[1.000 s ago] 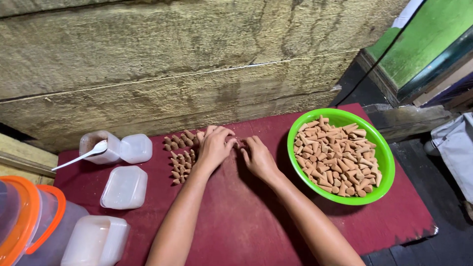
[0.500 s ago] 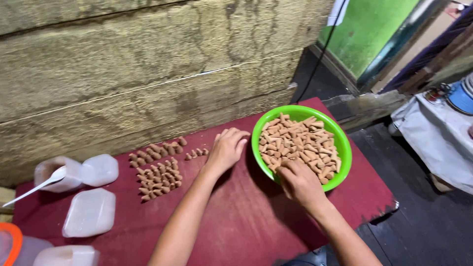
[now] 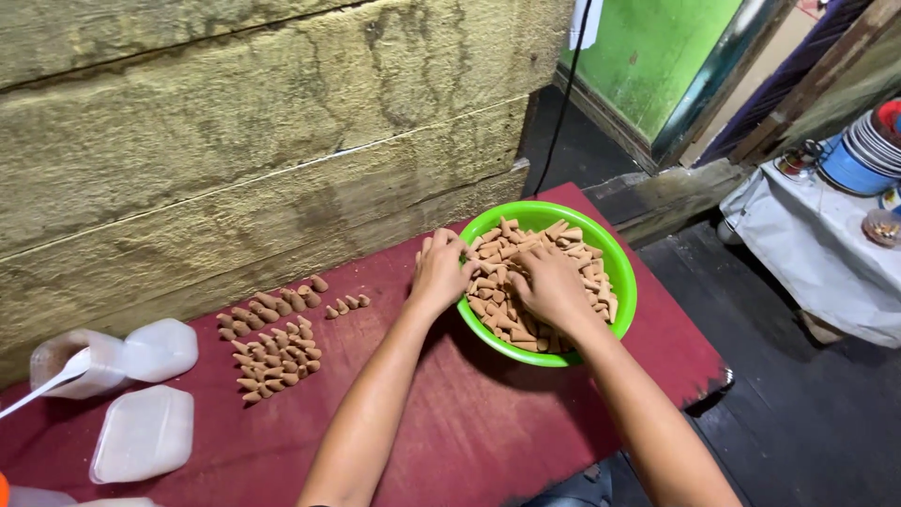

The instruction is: Arranging incense cones into organized rows on a work surface.

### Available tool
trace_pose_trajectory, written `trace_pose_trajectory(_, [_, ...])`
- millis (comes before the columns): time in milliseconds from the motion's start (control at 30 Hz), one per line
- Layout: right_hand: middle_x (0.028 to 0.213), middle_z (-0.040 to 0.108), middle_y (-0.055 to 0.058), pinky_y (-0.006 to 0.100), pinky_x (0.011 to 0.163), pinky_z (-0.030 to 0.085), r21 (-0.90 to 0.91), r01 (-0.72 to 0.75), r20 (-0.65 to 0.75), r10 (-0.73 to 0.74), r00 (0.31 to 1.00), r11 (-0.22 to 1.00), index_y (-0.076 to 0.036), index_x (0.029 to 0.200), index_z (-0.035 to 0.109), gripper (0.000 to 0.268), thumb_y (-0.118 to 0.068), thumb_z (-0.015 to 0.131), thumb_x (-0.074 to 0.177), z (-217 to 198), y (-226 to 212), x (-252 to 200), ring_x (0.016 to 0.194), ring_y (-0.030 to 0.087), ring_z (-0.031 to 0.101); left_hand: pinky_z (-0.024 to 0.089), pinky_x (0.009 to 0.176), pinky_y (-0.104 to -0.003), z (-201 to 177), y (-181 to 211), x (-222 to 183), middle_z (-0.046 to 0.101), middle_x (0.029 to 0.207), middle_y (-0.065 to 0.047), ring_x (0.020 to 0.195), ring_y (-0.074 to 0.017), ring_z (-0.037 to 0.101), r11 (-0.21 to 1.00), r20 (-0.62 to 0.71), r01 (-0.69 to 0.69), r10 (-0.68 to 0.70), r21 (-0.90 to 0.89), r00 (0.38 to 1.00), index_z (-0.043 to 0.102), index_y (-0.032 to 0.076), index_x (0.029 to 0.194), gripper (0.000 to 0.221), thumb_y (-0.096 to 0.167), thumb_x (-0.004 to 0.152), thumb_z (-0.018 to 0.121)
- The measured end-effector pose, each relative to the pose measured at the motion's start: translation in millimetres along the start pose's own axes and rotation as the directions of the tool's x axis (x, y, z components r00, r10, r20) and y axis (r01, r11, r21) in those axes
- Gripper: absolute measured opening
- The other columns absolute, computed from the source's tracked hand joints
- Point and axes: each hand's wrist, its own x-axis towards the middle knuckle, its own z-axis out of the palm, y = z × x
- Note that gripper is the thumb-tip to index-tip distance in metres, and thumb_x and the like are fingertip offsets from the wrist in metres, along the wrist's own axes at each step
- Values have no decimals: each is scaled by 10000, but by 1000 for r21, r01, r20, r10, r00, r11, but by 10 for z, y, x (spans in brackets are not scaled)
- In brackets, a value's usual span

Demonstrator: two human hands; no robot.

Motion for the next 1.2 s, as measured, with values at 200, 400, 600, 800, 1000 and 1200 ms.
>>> trace_pose_trajectory(200, [986, 705, 73, 499, 844, 531, -78, -70, 94, 78, 993, 994, -205, 986, 705, 190, -347, 716, 861, 115, 33, 69, 1046, 356, 654, 443, 882, -458, -90, 57, -113, 711, 972, 9, 1113, -280, 622, 985, -66, -48, 38, -168, 997, 655, 250, 914, 176, 394, 841, 725])
trace_pose_trajectory(400, [1093, 678, 124, 555, 900, 520, 30, -88, 181, 81, 980, 996, -233, 1214, 687, 338, -188, 630, 884, -184, -155, 27, 1091, 408, 627, 524, 821, -419, -260, -70, -275, 789, 887, -1, 942, -297, 720, 934, -218, -166, 99, -317, 971, 636, 187, 907, 207, 314, 805, 764])
trace_pose_trajectory(600, [1032, 661, 145, 560, 834, 556, 301, -103, 44, 94, 995, 948, -202, 1103, 710, 224, -193, 690, 880, -46, -165, 45, 994, 424, 677, 481, 869, -387, -649, -132, -470, 782, 882, 42, 993, -226, 699, 976, -195, -106, 68, -192, 979, 686, 279, 1035, 185, 285, 857, 738])
trace_pose_trajectory(800, [915, 688, 134, 481, 831, 568, 503, 57, -158, 27, 987, 863, -154, 1079, 733, 185, -171, 749, 895, -73, -764, 207, 909, 375, 714, 463, 874, -399, -1014, -505, -607, 780, 911, 43, 990, -227, 685, 998, -233, -61, 59, 0, 971, 715, 288, 1005, 132, 228, 890, 738])
trace_pose_trajectory(1000, [928, 688, 96, 448, 834, 574, 578, 133, -176, -36, 984, 805, -150, 1100, 735, 202, -91, 709, 908, 441, -1368, 340, 901, 325, 718, 447, 889, -358, -1044, -1012, -634, 776, 946, 80, 1028, -181, 673, 994, -245, 14, 13, 106, 969, 709, 337, 1029, 135, 277, 910, 727])
trace_pose_trajectory(1200, [956, 645, 108, 442, 824, 590, 524, 66, -76, -31, 997, 849, -122, 1092, 695, 194, -89, 693, 901, 1150, -1606, 513, 940, 346, 713, 444, 883, -399, -972, -1190, -752, 768, 928, 57, 1015, -207, 669, 987, -237, 5, 34, 163, 971, 703, 326, 1027, 142, 257, 905, 724])
